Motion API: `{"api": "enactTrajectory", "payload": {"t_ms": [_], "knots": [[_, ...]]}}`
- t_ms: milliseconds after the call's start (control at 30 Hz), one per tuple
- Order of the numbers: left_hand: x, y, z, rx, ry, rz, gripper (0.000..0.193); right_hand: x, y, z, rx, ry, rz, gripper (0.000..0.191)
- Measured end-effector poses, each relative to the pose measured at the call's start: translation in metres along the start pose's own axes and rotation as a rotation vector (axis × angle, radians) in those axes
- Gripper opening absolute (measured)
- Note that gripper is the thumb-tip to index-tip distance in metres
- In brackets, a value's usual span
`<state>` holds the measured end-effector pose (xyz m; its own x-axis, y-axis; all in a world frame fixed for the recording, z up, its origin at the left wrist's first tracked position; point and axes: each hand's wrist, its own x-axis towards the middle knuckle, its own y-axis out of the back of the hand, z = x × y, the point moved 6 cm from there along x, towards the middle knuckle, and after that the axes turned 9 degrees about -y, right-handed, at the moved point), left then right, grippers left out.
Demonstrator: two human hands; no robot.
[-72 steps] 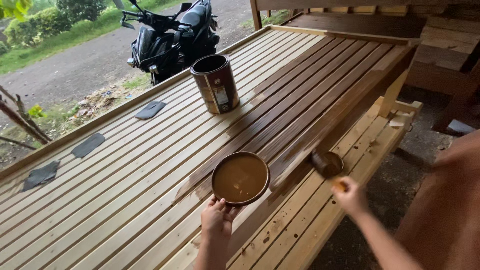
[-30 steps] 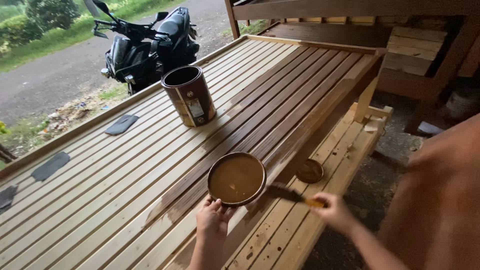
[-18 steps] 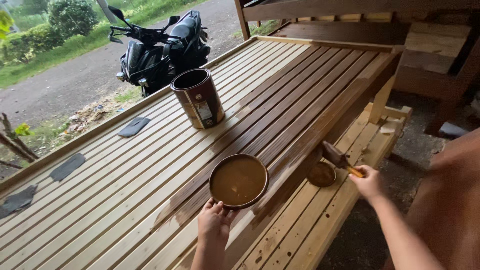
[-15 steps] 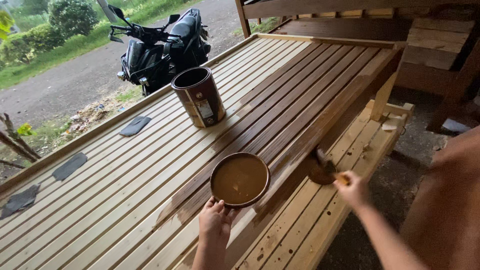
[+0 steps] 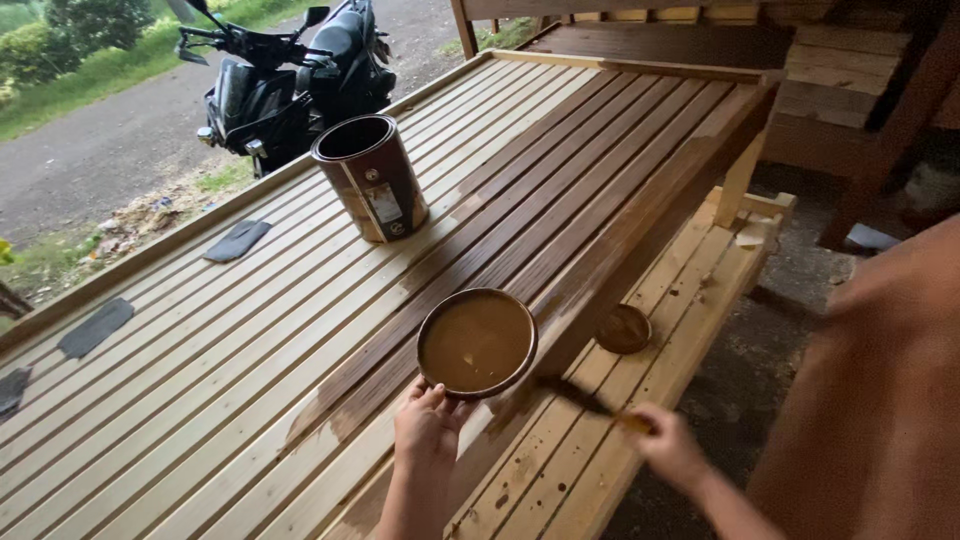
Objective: The person applies brown wood stain to a slatted wooden bench using a brush. They hold a small metal container of stain in the left hand and repeatedly dip the brush to coat the slats from right to left. The bench is positioned on supports in a covered outdoor area.
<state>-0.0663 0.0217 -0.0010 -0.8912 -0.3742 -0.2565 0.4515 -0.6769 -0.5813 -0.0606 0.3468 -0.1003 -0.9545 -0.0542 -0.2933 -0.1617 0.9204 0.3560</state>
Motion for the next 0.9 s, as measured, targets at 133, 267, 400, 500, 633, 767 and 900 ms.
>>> {"api": "enactTrajectory", "payload": {"t_ms": [133,267,400,500,633,767,900], "knots": [[0.004,0.011,0.01,0.018,-0.019,0.015,0.038,0.035,0.061,-0.01,0.046,0.016,0.272,0.028],[0.003,0.023,0.022,0.027,-0.039,0.038,0.038,0.047,0.086,-0.032,-0.007,0.16,0.532,0.025],[0.007,0.021,0.031,0.006,-0.062,0.044,0.036,0.043,0.042,-0.028,-0.062,0.105,0.427,0.021],[0.008,0.012,0.028,-0.013,-0.069,-0.01,0.035,0.01,0.002,-0.012,0.158,0.24,0.229,0.038],[0.002,0.009,0.017,0.0,-0.028,-0.019,0.036,-0.031,-0.067,0.023,0.207,0.025,-0.109,0.024],[-0.003,0.006,0.007,-0.008,-0.012,-0.002,0.035,-0.046,-0.077,0.025,0.203,-0.001,-0.295,0.028],[-0.006,0.009,0.008,-0.006,0.018,0.017,0.036,-0.013,-0.026,0.017,0.113,-0.131,-0.082,0.03]]}}
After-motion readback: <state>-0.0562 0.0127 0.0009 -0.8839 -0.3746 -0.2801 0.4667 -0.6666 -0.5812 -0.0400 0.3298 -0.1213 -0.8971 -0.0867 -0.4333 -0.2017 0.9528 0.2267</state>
